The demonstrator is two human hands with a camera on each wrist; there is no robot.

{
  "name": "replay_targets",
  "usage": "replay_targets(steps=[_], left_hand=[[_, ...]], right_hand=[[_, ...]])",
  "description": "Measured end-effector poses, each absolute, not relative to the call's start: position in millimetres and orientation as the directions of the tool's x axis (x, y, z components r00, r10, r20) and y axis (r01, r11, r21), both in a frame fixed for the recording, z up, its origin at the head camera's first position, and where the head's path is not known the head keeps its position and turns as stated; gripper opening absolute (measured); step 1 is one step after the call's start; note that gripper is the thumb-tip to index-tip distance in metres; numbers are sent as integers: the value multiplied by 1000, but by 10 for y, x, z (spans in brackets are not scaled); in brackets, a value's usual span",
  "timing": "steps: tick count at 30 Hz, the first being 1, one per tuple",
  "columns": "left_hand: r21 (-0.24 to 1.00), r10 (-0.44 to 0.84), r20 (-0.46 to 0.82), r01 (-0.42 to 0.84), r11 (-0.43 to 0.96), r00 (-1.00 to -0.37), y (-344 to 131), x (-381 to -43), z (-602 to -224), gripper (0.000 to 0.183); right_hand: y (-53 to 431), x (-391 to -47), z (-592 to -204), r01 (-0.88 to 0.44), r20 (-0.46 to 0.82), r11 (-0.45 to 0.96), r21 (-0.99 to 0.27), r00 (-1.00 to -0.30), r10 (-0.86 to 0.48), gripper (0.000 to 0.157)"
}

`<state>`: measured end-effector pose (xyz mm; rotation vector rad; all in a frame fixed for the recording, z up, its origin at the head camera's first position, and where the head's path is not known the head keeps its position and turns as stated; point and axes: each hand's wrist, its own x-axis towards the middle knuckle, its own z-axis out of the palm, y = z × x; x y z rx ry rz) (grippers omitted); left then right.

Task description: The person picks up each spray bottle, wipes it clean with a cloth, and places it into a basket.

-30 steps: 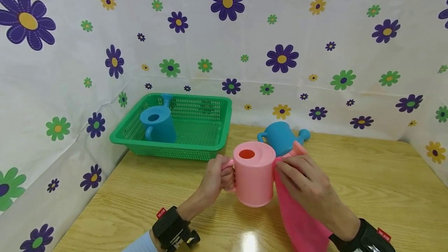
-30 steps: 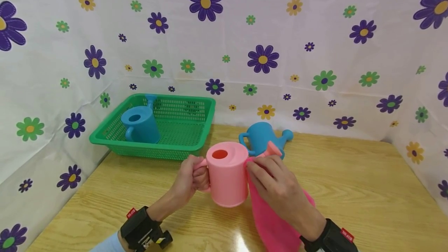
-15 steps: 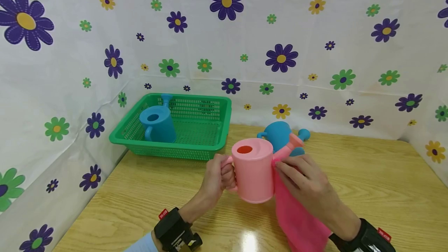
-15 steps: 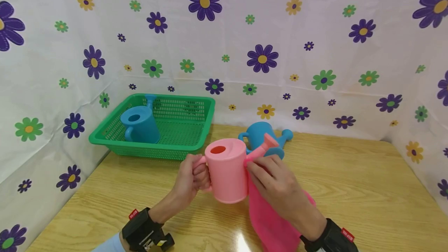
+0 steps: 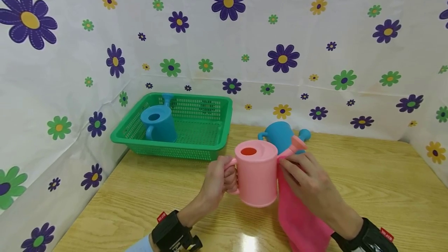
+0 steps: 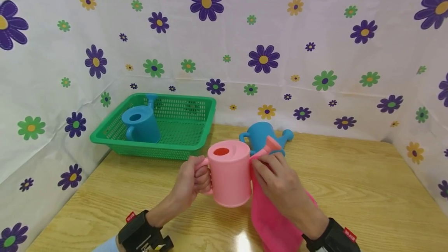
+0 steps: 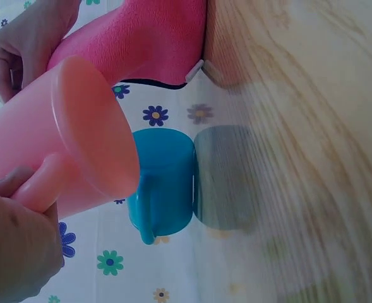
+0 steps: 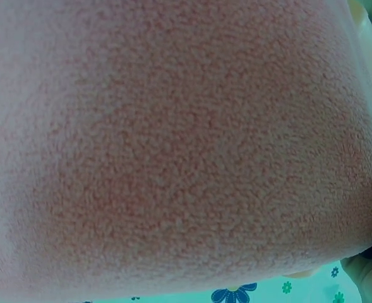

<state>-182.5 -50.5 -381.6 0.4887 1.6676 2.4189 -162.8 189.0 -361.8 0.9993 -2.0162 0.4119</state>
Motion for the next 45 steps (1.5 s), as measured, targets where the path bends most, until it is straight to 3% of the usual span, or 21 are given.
replay_targets(steps=[5, 20, 22, 26, 29, 35, 40, 45], left_hand=[[949, 304, 176, 80, -304, -936, -481, -1788, -3799, 44], [945, 315, 167, 61, -321, -934, -477, -1775, -3816, 45], [944, 317, 169, 61, -325, -933, -483, -1778, -3810, 45], [940, 317, 168, 54, -337, -933, -494, -1787, -3807, 45], [939, 314, 158, 44, -342, -936, -497, -1792, -3810, 45], [938, 319, 146, 28, -347, -937, -495, -1803, -3818, 44], [942, 312, 137, 27, -333, -940, -500, -1807, -3822, 44], [937, 291, 123, 15, -348, -949, -502, -1817, -3834, 45]], right_hand=[[1951, -1646, -3610, -746, 785, 664, 52, -381, -489, 51], [2075, -1695, -3547, -697, 856, 716, 42, -344, -386, 54], [2097, -1692, -3544, -686, 859, 726, 38, -348, -374, 51], [2130, -1683, -3524, -661, 869, 750, 25, -356, -343, 26], [2143, -1674, -3507, -643, 871, 765, 7, -372, -320, 44], [2159, -1682, -3510, -635, 876, 772, -9, -378, -300, 46], [2144, -1711, -3539, -661, 894, 750, -5, -340, -293, 25], [2096, -1725, -3545, -682, 898, 731, -3, -323, -297, 51]])
